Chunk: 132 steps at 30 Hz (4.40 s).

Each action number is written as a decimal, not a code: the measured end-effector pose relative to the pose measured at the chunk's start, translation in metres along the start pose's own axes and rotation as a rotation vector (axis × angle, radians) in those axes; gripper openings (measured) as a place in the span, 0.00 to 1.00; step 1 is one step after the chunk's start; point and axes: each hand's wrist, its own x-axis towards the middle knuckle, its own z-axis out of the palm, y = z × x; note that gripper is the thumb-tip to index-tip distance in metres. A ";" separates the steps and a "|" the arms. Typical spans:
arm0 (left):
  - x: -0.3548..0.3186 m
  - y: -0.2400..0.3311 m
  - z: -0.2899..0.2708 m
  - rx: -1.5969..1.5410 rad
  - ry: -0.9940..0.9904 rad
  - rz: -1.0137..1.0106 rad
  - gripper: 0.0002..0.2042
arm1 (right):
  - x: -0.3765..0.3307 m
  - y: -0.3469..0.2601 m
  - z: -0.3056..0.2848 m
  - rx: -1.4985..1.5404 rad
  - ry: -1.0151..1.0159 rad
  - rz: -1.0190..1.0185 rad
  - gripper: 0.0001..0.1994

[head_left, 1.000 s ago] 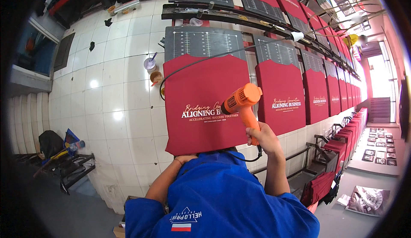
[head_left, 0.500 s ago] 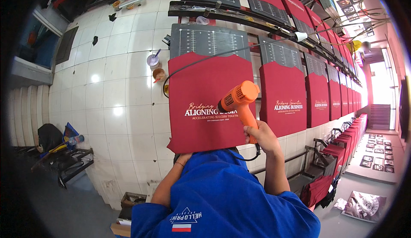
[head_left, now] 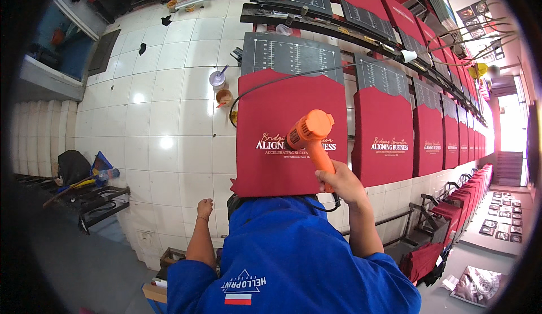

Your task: The person cures screen-printed shirts using a heat gun. They move along a carousel of red shirts, hovering the tool over the printed graphics and briefly touching the fabric by hand.

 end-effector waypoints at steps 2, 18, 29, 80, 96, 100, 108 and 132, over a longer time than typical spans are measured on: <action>-0.007 -0.001 -0.014 -0.012 0.000 -0.053 0.16 | 0.004 0.005 0.002 0.010 0.002 -0.023 0.11; -0.207 0.306 0.008 -0.185 -0.676 0.840 0.12 | 0.013 0.000 0.020 -0.029 -0.068 -0.061 0.12; -0.469 0.387 0.126 -0.320 -1.722 1.752 0.16 | 0.017 -0.019 0.037 -0.074 -0.040 -0.059 0.10; -0.473 0.355 0.119 -0.204 -1.817 1.549 0.23 | -0.011 0.005 0.068 -0.086 -0.041 -0.041 0.13; -0.276 0.344 0.058 0.281 -0.539 1.420 0.07 | -0.024 0.020 0.047 -0.046 0.100 -0.054 0.11; -0.203 0.324 0.062 0.310 -0.155 1.294 0.11 | -0.028 0.024 0.041 -0.006 0.133 -0.032 0.09; -0.144 0.319 0.131 0.687 0.074 1.304 0.29 | -0.034 0.027 0.018 -0.020 0.116 -0.021 0.10; -0.187 0.278 0.171 0.959 0.165 1.270 0.34 | -0.044 0.055 -0.065 -0.021 0.091 -0.016 0.12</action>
